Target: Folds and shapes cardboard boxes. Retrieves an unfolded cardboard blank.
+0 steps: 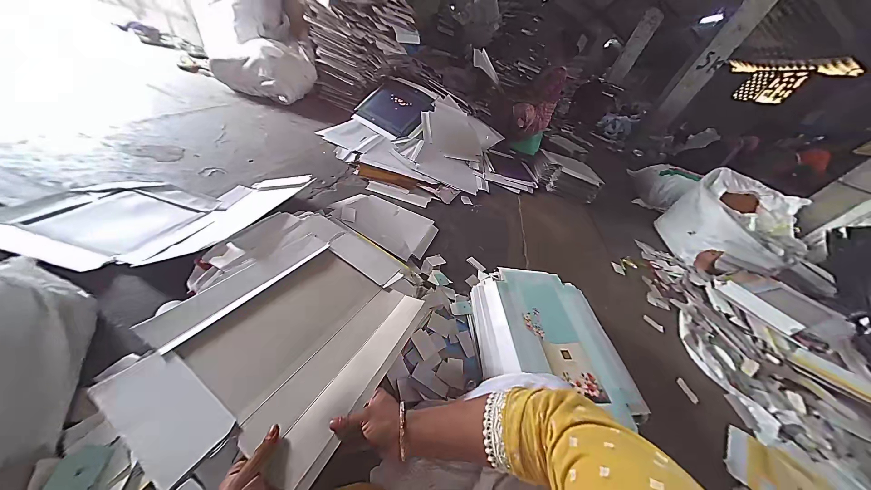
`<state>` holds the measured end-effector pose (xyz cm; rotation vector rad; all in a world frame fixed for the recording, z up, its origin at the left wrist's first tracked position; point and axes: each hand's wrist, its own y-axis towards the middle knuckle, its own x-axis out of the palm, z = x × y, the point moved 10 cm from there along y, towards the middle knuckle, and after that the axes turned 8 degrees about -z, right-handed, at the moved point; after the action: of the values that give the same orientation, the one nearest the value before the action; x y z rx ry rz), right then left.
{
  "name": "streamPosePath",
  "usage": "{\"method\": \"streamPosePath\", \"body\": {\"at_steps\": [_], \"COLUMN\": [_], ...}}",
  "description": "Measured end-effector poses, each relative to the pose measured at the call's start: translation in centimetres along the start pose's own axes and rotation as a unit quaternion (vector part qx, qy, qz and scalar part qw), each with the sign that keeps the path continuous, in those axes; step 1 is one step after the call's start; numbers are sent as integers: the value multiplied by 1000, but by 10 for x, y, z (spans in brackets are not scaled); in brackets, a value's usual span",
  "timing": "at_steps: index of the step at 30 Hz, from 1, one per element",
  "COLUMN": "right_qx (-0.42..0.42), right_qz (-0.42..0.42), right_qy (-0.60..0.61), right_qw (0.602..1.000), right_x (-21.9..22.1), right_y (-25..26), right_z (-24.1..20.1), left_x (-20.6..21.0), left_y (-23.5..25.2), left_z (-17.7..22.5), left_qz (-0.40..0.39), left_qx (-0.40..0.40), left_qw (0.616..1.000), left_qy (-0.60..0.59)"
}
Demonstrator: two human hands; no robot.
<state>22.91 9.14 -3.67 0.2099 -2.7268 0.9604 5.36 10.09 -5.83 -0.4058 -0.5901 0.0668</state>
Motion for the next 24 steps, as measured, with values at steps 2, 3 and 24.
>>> {"method": "streamPosePath", "body": {"at_steps": [2,3,24], "right_qx": [11,12,-206], "right_qz": [-10,-15,179], "right_qy": [-4,-7,-443], "right_qw": [1000,1000,854], "right_x": [3,3,-57], "right_y": [-3,-3,0], "right_z": [0,-1,-133], "left_x": [-5,-5,1], "left_y": [3,4,-1], "left_z": [2,2,8], "left_qz": [-17,-25,-3], "left_qx": [5,4,46], "left_qw": [1000,999,999], "left_qy": [-24,-41,9]}}
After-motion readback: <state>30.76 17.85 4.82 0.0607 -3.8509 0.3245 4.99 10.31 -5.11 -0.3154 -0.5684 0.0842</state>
